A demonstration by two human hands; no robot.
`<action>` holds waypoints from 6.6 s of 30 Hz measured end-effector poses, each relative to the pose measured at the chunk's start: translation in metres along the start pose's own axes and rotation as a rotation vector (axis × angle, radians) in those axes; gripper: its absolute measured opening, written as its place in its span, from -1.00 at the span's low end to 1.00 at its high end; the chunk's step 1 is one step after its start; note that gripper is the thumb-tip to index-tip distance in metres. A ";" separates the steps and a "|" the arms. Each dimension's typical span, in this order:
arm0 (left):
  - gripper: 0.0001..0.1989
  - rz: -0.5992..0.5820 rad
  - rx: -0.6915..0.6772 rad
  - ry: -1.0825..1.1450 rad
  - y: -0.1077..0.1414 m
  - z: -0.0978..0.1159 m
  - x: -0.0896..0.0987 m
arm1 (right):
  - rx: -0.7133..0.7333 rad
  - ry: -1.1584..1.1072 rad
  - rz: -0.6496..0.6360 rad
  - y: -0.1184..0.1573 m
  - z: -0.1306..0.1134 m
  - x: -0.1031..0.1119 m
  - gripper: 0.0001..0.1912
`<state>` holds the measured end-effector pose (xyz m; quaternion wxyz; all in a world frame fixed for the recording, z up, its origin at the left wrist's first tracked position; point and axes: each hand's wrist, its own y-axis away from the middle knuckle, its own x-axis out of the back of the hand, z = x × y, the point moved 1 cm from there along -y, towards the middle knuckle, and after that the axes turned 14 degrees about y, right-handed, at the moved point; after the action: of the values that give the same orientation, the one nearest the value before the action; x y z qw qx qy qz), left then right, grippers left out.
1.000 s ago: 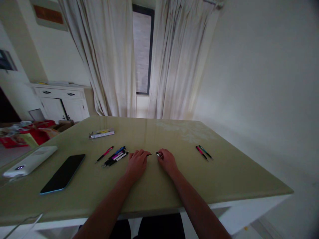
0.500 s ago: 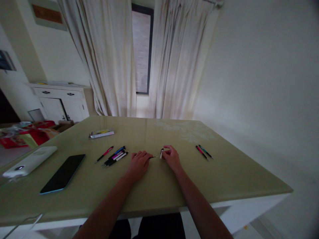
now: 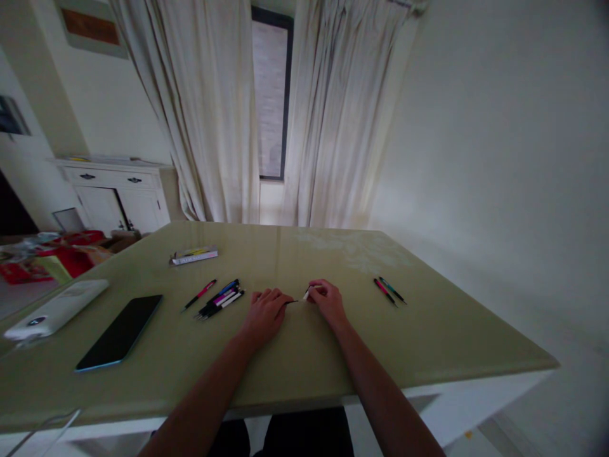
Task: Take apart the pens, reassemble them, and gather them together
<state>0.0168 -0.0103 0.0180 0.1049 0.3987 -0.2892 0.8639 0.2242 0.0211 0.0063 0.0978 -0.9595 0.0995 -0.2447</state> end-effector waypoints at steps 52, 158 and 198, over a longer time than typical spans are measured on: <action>-0.81 0.165 0.041 0.042 -0.004 -0.013 0.000 | 0.258 -0.026 -0.200 0.001 -0.003 -0.005 -0.82; -0.73 0.308 0.192 0.761 -0.009 -0.014 0.006 | 0.136 -0.020 -0.044 0.003 -0.014 0.003 -0.52; -0.59 0.235 0.270 0.949 -0.013 -0.014 0.002 | 0.168 -0.061 -0.005 0.003 -0.013 0.004 -0.62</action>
<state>0.0119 0.0084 0.0170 0.0744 -0.0628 -0.1381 0.9856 0.2208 0.0152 0.0189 0.1806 -0.9551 0.0732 -0.2231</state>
